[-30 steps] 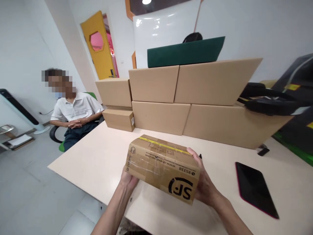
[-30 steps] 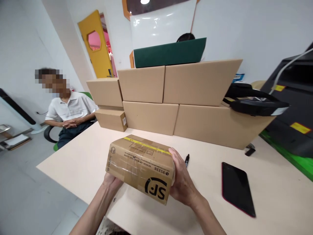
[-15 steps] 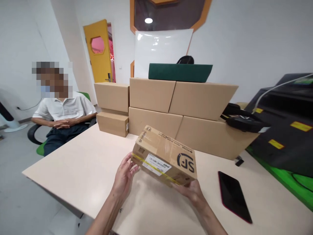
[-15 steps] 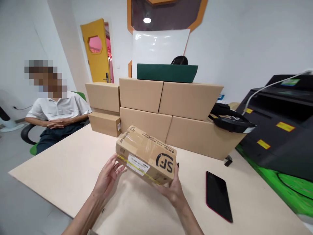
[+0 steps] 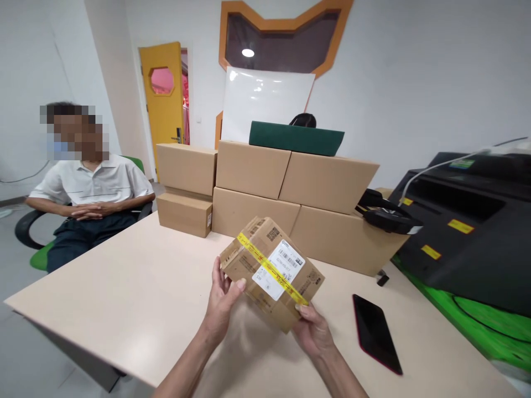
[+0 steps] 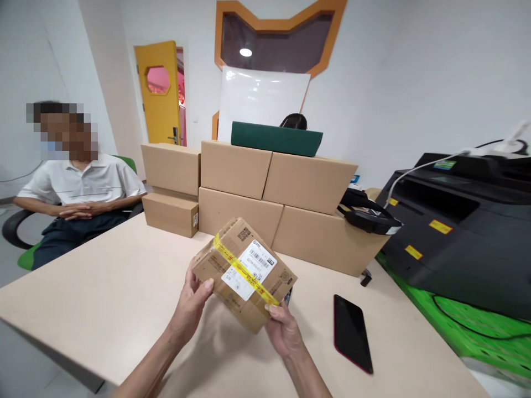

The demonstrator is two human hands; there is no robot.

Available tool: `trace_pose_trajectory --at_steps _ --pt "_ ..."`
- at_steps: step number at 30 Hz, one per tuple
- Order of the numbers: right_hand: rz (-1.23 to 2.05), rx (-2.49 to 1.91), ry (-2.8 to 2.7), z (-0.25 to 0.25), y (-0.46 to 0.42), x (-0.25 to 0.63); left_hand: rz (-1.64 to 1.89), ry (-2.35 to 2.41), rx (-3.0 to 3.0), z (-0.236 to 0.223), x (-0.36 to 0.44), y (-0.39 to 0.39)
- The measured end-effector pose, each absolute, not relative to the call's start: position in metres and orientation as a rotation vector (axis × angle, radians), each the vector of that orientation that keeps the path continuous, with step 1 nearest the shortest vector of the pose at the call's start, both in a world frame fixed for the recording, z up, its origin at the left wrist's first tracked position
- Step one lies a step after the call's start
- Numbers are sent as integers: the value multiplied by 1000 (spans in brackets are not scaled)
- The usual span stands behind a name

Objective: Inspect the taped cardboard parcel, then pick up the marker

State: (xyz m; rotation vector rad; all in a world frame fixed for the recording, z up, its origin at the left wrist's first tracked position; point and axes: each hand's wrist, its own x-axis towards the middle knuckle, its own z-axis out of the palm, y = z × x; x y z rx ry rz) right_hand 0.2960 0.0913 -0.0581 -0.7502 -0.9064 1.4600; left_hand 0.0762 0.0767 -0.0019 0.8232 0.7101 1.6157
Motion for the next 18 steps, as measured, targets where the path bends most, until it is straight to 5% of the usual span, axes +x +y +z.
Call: trace_pose_trajectory --at_steps 18 --pt "1490 -769 -936 -46 94 293 1797 893 1053 15 84 47"
